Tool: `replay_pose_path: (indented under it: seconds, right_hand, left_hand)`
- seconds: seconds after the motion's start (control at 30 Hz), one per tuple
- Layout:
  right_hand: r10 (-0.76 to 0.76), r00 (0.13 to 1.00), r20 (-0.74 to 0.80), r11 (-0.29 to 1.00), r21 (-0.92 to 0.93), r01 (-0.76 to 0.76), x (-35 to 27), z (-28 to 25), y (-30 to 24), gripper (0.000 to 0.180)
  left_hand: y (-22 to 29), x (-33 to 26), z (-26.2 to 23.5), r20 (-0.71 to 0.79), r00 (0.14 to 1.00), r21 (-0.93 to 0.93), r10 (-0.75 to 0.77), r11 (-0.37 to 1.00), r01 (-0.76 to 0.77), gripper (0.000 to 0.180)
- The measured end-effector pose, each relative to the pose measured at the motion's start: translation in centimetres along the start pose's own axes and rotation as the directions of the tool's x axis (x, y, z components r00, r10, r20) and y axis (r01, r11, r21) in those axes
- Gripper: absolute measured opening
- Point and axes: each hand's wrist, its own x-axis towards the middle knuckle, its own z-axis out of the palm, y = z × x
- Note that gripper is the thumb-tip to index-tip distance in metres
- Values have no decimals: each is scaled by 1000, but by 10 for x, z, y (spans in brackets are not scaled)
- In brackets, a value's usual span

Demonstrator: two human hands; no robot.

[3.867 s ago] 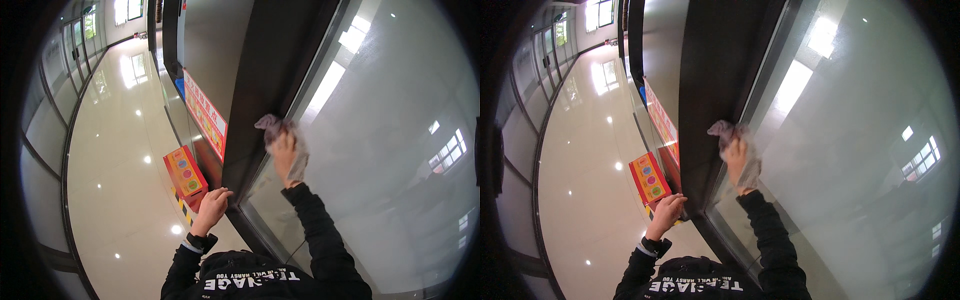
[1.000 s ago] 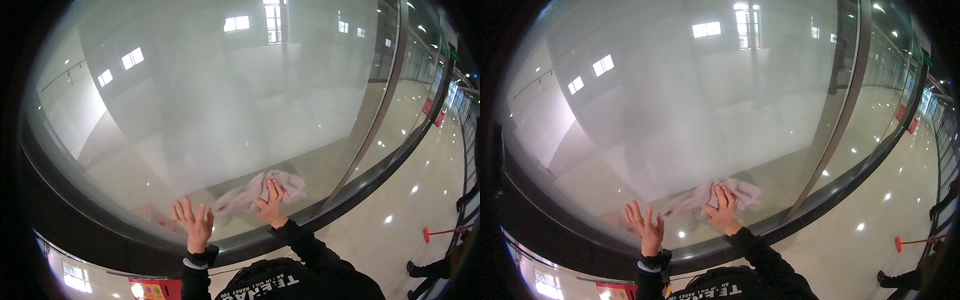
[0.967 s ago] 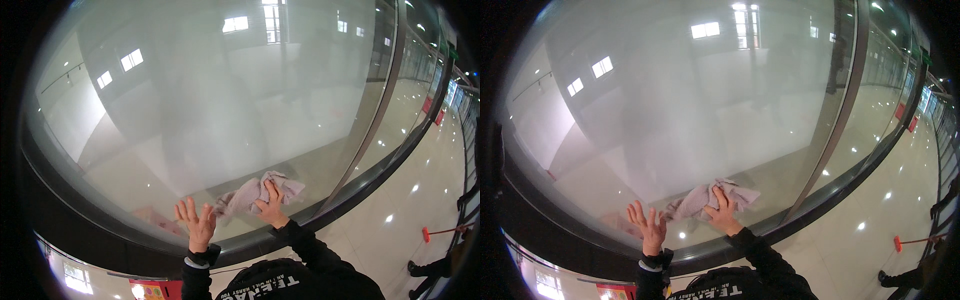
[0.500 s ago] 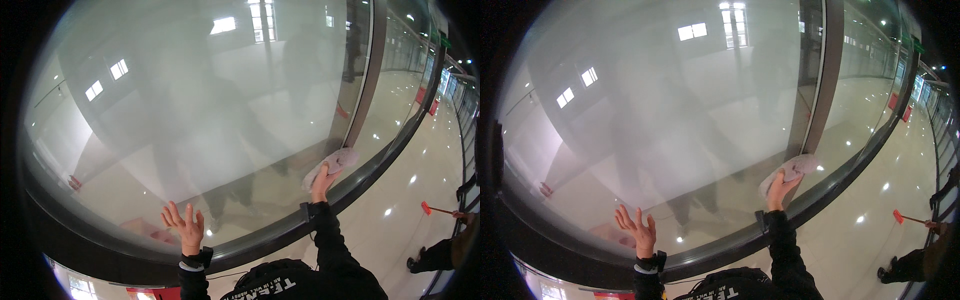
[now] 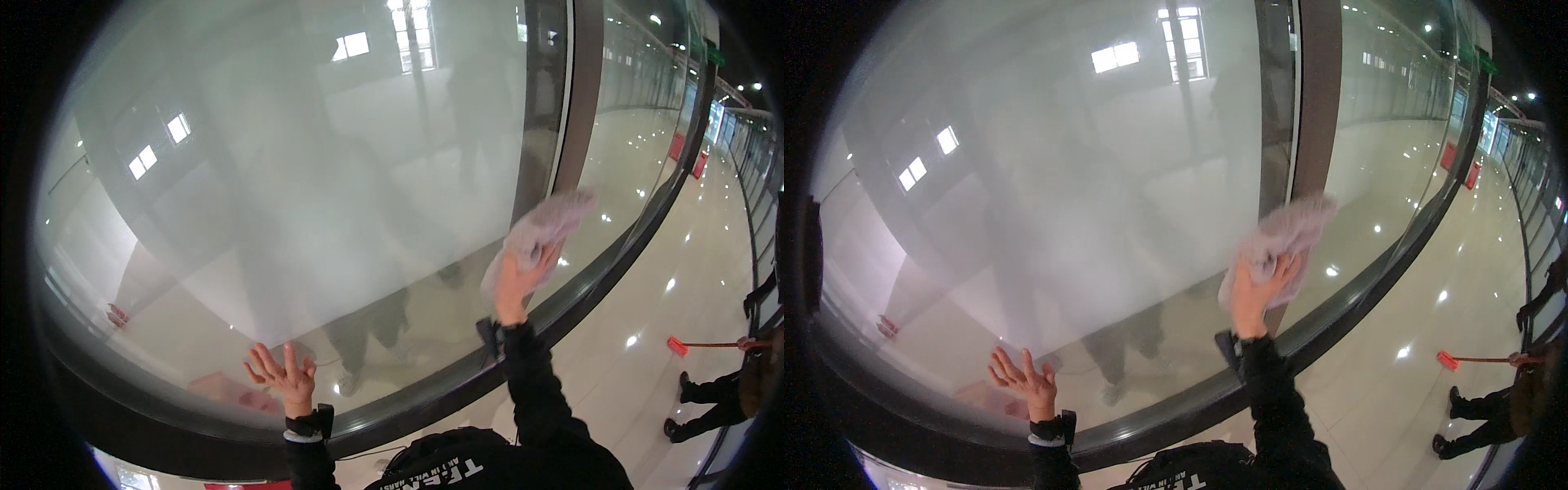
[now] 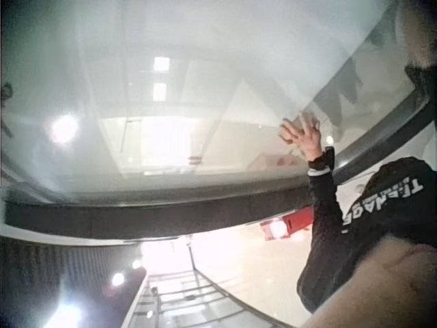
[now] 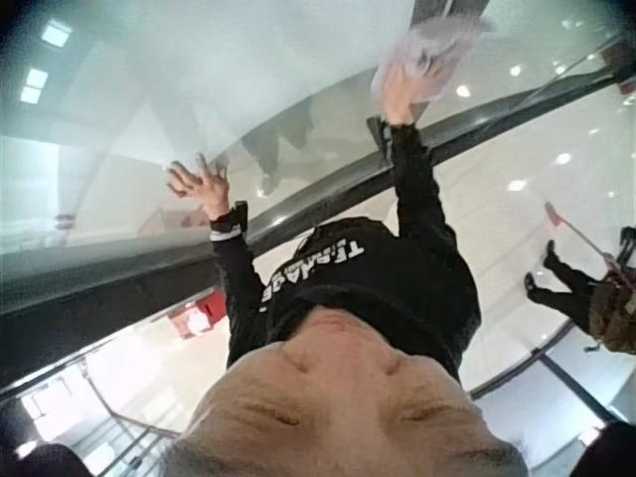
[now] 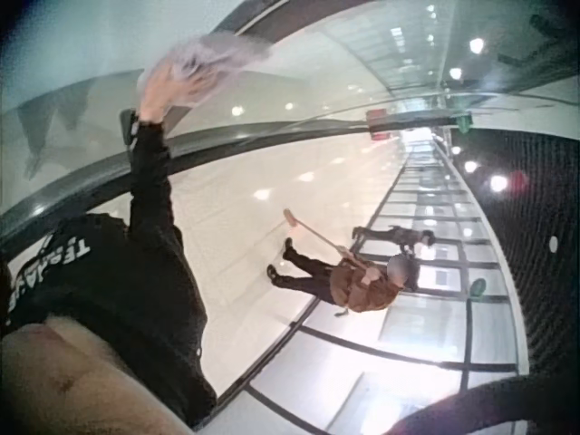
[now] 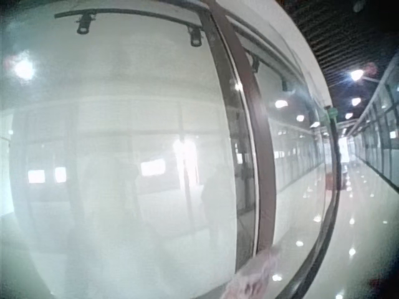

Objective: The person wipes a large glass panel with a cloth, moving the cloth in circular and sweeping motions across the surface. The person uses one hand to hold the cloth and the other to stabilize against the glass while cleaning.

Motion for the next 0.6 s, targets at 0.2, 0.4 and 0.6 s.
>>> replay_pose_path:
  seconds: [0.2, 0.4, 0.6]
  right_hand:
    - [521, 843, 130, 840, 94, -534, -103, -20, 37, 86]
    - [-76, 991, 106, 997, 5, 75, 4, -5, -28, 84]
    - [-478, 871, -111, 859, 148, 490, 205, 24, -200, 87]
  left_hand:
    - [-5, -10, -1, 76, 997, 60, -1, 998, -3, 50]
    - [-5, -17, 0, 64, 998, 50, 2, 999, -5, 48]
    - [-4, -17, -1, 71, 997, 58, 14, 998, -18, 49]
